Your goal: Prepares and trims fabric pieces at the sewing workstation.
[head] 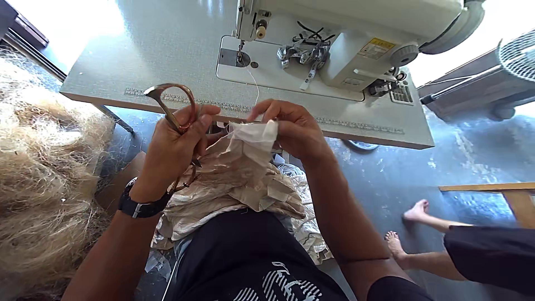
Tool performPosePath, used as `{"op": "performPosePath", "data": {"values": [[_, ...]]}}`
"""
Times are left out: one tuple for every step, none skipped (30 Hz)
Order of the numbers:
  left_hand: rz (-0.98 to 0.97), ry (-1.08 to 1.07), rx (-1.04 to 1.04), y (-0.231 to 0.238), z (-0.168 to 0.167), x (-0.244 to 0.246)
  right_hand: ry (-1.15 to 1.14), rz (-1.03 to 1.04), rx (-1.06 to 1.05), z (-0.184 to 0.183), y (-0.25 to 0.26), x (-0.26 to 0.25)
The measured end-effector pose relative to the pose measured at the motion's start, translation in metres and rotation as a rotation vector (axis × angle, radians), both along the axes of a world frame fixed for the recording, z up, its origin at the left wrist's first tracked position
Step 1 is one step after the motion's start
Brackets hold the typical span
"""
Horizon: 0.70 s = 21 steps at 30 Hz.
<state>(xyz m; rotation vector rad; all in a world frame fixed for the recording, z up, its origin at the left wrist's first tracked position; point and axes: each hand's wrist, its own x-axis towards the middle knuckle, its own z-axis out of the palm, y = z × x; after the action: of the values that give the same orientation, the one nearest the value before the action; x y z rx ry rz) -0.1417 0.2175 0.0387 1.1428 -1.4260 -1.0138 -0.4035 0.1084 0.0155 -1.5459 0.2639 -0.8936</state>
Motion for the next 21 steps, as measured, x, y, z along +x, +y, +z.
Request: {"op": "performPosePath", "data": {"values": [[0.013, -0.023, -0.003, -0.006, 0.002, 0.003, -0.071, 0.024, 0.081, -0.004, -0.001, -0.001], [0.022, -0.082, -0.023, -0.016, 0.003, 0.007, -0.110, 0.021, 0.142, -0.009, -0.002, -0.002], [0.045, -0.175, -0.042, -0.027, 0.005, 0.014, -0.125, 0.000, 0.184, -0.014, -0.003, -0.004], [0.082, -0.318, -0.049, -0.039, 0.008, 0.020, -0.134, -0.021, 0.221, -0.018, -0.005, -0.006], [0.113, -0.474, -0.045, -0.050, 0.012, 0.025, -0.144, -0.040, 0.253, -0.023, -0.006, -0.007], [0.128, -0.620, -0.041, -0.061, 0.016, 0.029, -0.152, -0.056, 0.281, -0.027, -0.006, -0.007], [0.120, -0.745, -0.034, -0.074, 0.020, 0.032, -0.154, -0.066, 0.300, -0.031, -0.007, -0.008], [0.103, -0.853, -0.036, -0.087, 0.021, 0.034, -0.147, -0.077, 0.314, -0.034, -0.007, -0.009], [0.085, -0.949, -0.027, -0.102, 0.021, 0.036, -0.137, -0.087, 0.329, -0.035, -0.007, -0.010], [0.075, -1.027, -0.011, -0.118, 0.018, 0.038, -0.121, -0.099, 0.339, -0.036, -0.008, -0.011], [0.073, -1.091, 0.022, -0.133, 0.016, 0.040, -0.092, -0.119, 0.337, -0.035, -0.007, -0.013], [0.072, -1.143, 0.042, -0.148, 0.014, 0.042, -0.033, -0.141, 0.315, -0.035, -0.007, -0.016], [0.068, -1.185, 0.041, -0.164, 0.009, 0.045, 0.046, -0.174, 0.266, -0.036, -0.007, -0.019], [0.056, -1.222, 0.031, -0.178, 0.005, 0.048, 0.153, -0.220, 0.202, -0.036, -0.007, -0.024], [0.039, -1.257, 0.018, -0.191, 0.001, 0.050, 0.284, -0.276, 0.136, -0.033, -0.007, -0.027], [0.021, -1.286, 0.015, -0.201, -0.001, 0.051, 0.412, -0.324, 0.072, -0.029, -0.006, -0.028], [0.004, -1.311, 0.022, -0.210, -0.002, 0.051, 0.504, -0.339, 0.021, -0.026, -0.005, -0.030], [-0.014, -1.331, 0.035, -0.218, -0.003, 0.050, 0.555, -0.336, -0.021, -0.025, -0.006, -0.032], [-0.029, -1.345, 0.046, -0.226, -0.004, 0.050, 0.580, -0.326, -0.056, -0.025, -0.007, -0.035], [-0.045, -1.352, 0.057, -0.233, -0.007, 0.050, 0.586, -0.324, -0.083, -0.024, -0.009, -0.037], [-0.055, -1.346, 0.063, -0.240, -0.011, 0.052, 0.569, -0.321, -0.099, -0.023, -0.011, -0.039]]}}
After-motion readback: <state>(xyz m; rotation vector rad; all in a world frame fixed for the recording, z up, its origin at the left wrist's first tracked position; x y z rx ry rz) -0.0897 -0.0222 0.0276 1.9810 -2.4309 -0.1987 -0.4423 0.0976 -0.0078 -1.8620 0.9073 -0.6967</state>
